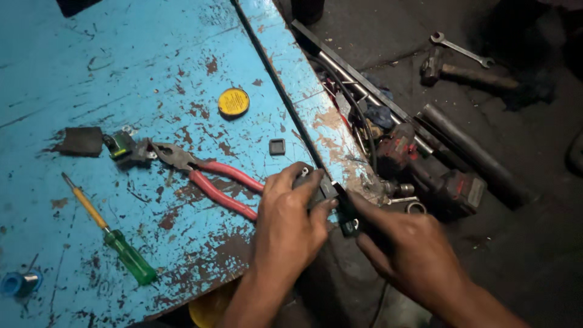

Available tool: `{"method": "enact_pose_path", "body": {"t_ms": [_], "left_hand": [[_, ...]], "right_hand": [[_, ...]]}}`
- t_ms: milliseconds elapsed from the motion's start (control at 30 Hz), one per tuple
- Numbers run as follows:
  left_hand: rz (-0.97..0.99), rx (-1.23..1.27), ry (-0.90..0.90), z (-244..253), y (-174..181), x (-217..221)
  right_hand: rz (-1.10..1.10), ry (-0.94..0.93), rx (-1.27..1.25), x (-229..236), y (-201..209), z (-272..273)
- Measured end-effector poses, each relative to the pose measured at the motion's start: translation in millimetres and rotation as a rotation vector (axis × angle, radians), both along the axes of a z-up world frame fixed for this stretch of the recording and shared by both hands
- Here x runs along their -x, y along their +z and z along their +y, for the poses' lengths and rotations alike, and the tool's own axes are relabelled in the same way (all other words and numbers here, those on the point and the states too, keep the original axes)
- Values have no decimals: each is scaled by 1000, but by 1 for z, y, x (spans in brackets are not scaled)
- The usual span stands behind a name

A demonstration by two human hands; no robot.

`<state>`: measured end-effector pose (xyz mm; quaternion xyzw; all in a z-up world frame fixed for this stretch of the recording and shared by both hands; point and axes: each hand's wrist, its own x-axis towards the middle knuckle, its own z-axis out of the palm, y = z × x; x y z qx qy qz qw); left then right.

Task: The person uses a metal file to smooth the edges of a small black electrical component held in their left hand. They repeatedly file different sides of the component while working at a blue workbench.

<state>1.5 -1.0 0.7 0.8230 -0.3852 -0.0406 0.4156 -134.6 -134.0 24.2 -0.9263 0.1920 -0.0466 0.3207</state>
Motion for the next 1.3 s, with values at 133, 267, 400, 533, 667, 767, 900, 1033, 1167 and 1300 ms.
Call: {"method": "enact_pose_path", "body": {"t_ms": [133,267,400,533,667,767,900,1033,1167,1300], "left_hand": [[17,6,12,-2,-3,0],[0,7,0,0,-1,-2],[17,-12,4,-1,-3,0],[0,-11,8,-2,-4,-3],[-10,-5,32,-4,-5,-3],[-24,-8,20,-5,-5,-3],[-17,18,8,-4,-2,-3],[2,15,-17,-4,2,-6],[5,28,-32,-4,7,-9],[34,-23,-62,-6,10,-11]], "right_hand": [[-68,51,33,6,-5,-4],[-52,-46,17,7,-9,-1],[-206,-20,-7,6,-19,0],[-229,32,26,-6,-24,2],[-127,-23,11,-13,-16,3],[-136,-156,-68,-18,-10,1],[-258,-71,-26,-15,-6,-3],[-244,-50,-33,-10,-9,-2],[-150,-92,-95,-11,-10,0],[-217,-66,-28,-13,-11,1]]}}
